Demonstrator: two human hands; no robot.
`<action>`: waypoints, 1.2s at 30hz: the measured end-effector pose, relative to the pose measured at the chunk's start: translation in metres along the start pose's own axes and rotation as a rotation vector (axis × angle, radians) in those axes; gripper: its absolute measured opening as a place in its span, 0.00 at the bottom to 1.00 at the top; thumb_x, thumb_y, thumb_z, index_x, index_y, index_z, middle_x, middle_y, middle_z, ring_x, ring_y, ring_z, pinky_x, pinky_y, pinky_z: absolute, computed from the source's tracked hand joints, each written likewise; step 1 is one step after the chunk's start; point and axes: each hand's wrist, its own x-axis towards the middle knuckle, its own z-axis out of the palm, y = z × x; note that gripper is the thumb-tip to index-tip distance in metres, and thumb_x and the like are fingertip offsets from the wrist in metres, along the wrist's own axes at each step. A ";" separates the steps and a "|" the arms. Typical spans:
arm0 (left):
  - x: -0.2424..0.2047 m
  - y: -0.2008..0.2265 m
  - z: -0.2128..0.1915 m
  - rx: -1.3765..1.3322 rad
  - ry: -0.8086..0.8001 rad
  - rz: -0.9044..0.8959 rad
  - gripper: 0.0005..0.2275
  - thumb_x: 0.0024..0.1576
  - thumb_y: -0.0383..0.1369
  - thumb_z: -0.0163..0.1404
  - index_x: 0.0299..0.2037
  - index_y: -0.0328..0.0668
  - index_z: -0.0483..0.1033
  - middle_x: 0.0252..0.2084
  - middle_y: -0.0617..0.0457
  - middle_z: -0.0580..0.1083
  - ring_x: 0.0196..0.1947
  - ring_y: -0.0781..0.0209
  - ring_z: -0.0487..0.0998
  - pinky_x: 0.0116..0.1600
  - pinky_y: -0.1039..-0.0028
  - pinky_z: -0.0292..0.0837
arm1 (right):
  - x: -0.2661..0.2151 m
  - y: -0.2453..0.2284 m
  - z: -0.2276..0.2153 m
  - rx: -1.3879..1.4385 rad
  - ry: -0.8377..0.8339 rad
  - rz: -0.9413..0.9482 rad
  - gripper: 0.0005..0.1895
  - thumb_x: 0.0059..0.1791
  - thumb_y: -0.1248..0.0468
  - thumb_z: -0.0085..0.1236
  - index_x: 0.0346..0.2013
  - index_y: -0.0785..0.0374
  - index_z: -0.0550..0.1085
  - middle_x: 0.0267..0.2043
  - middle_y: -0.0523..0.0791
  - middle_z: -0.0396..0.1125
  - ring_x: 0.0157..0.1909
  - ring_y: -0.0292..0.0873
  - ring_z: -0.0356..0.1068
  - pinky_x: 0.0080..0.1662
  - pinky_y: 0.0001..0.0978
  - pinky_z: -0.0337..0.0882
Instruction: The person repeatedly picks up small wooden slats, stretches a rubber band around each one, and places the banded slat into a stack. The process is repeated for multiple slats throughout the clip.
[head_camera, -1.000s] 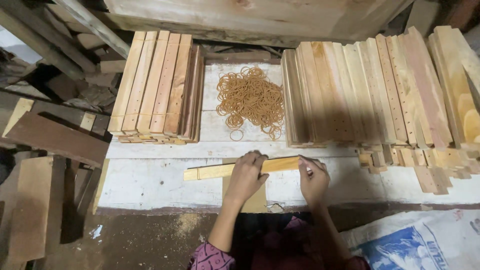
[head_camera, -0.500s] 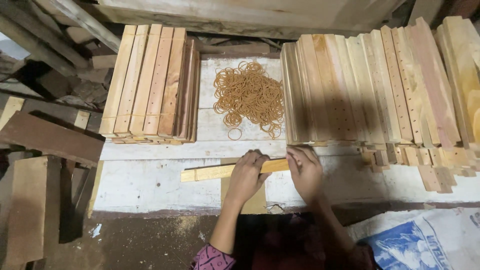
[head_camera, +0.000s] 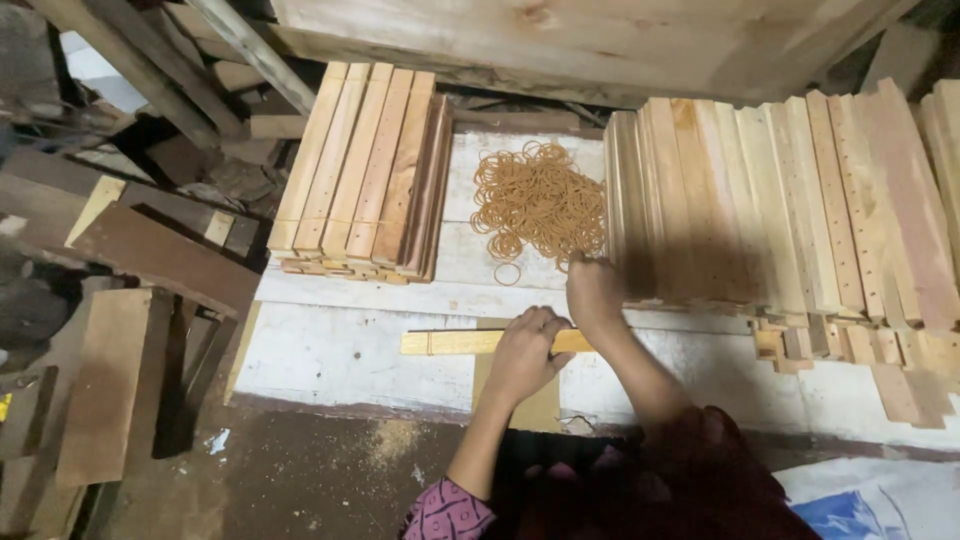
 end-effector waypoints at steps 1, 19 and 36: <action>-0.002 0.005 -0.003 -0.004 -0.006 0.000 0.19 0.47 0.39 0.64 0.49 0.48 0.79 0.42 0.54 0.73 0.51 0.53 0.74 0.58 0.64 0.69 | -0.001 0.001 -0.003 -0.001 -0.006 0.004 0.09 0.44 0.66 0.55 0.38 0.61 0.79 0.24 0.50 0.75 0.31 0.53 0.79 0.33 0.44 0.77; 0.046 0.029 0.002 -0.725 0.352 -0.485 0.08 0.56 0.29 0.56 0.42 0.53 0.86 0.26 0.57 0.81 0.29 0.67 0.80 0.38 0.75 0.75 | -0.061 0.017 -0.087 1.890 0.012 0.440 0.15 0.49 0.66 0.63 0.46 0.62 0.68 0.40 0.45 0.73 0.44 0.38 0.75 0.50 0.29 0.76; 0.014 0.048 0.013 0.138 0.042 0.031 0.19 0.51 0.41 0.62 0.50 0.42 0.78 0.45 0.54 0.72 0.52 0.55 0.72 0.62 0.59 0.61 | -0.152 0.102 -0.086 1.331 -0.047 0.474 0.24 0.41 0.68 0.74 0.52 0.60 0.79 0.53 0.49 0.76 0.41 0.48 0.80 0.35 0.32 0.79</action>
